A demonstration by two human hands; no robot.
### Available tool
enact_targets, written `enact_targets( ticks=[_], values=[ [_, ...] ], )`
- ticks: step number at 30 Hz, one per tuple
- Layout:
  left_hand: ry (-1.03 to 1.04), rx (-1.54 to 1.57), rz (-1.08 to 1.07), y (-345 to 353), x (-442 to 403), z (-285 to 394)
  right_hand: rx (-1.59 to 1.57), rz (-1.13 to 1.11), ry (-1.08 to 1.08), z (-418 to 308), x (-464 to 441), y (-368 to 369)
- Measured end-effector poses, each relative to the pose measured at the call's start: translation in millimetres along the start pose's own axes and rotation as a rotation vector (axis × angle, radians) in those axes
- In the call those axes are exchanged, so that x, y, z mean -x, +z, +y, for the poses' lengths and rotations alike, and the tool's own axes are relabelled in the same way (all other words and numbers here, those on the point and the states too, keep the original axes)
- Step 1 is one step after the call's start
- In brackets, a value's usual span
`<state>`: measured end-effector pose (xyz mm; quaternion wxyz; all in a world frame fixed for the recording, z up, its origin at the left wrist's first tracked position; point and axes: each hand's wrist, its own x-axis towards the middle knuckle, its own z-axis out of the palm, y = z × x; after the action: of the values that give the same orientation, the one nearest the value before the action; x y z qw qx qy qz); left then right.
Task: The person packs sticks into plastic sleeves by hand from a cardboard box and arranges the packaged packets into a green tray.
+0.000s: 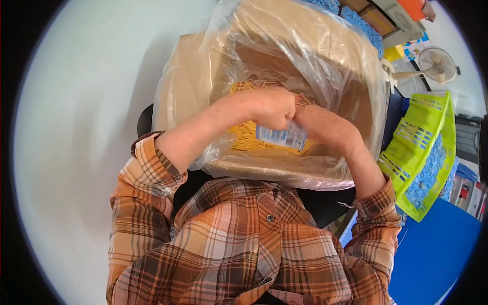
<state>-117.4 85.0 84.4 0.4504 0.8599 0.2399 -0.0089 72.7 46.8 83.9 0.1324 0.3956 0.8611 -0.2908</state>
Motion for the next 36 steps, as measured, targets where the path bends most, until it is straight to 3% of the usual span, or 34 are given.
enact_targets(
  ticks=[1, 3, 6, 10, 13, 16, 17, 20, 21, 24, 27, 31, 36],
  values=[
    [0.032, 0.022, -0.025, 6.2, -6.8, 2.1, 0.016, -0.044, 0.005, 2.0, 4.8, 1.6],
    [0.088, 0.073, -0.067, 12.5, -12.3, 0.9, 0.016, 0.088, 0.021, -9.9, 21.0, -1.1],
    [0.227, 0.156, 0.106, 31.3, -21.0, -11.1, 0.015, 0.206, 0.052, -11.2, 29.8, -2.8],
    [0.216, 0.194, 0.219, 32.8, -15.3, -0.4, -0.146, 0.479, 0.093, -10.6, 46.4, -8.2],
    [0.281, 0.411, 0.359, 35.5, -8.2, 2.4, -0.660, 0.514, 0.200, -15.3, 63.5, -14.5],
    [0.314, 0.502, 0.398, 32.3, -5.6, 3.4, -0.941, 0.897, 0.124, -21.2, 65.8, -0.5],
    [0.321, 0.504, 0.389, 32.8, -5.6, 3.0, -0.773, 1.020, 0.091, -16.4, 61.3, 4.2],
    [0.386, 0.495, 0.376, 38.3, -12.8, -0.3, -0.289, 1.110, 0.178, -27.1, 44.4, 7.1],
    [0.413, 0.490, 0.376, 37.4, -12.5, 3.1, -0.142, 1.152, 0.083, -22.6, 34.4, 10.1],
    [0.397, 0.575, 0.366, 33.7, -7.8, 13.3, -0.077, 1.142, 0.078, -17.5, 21.3, 13.5],
    [0.573, 0.500, 0.518, 40.0, -18.3, 2.8, -0.124, 1.313, 0.090, -11.3, 7.6, 20.3],
    [0.341, 0.467, 0.448, 42.5, -14.1, 1.2, -0.273, 1.354, 0.136, -14.7, 4.4, 15.2],
    [0.267, 0.566, 0.317, 40.0, -16.1, -0.4, -0.331, 1.353, 0.294, 12.2, 21.3, -36.7]
  ],
)
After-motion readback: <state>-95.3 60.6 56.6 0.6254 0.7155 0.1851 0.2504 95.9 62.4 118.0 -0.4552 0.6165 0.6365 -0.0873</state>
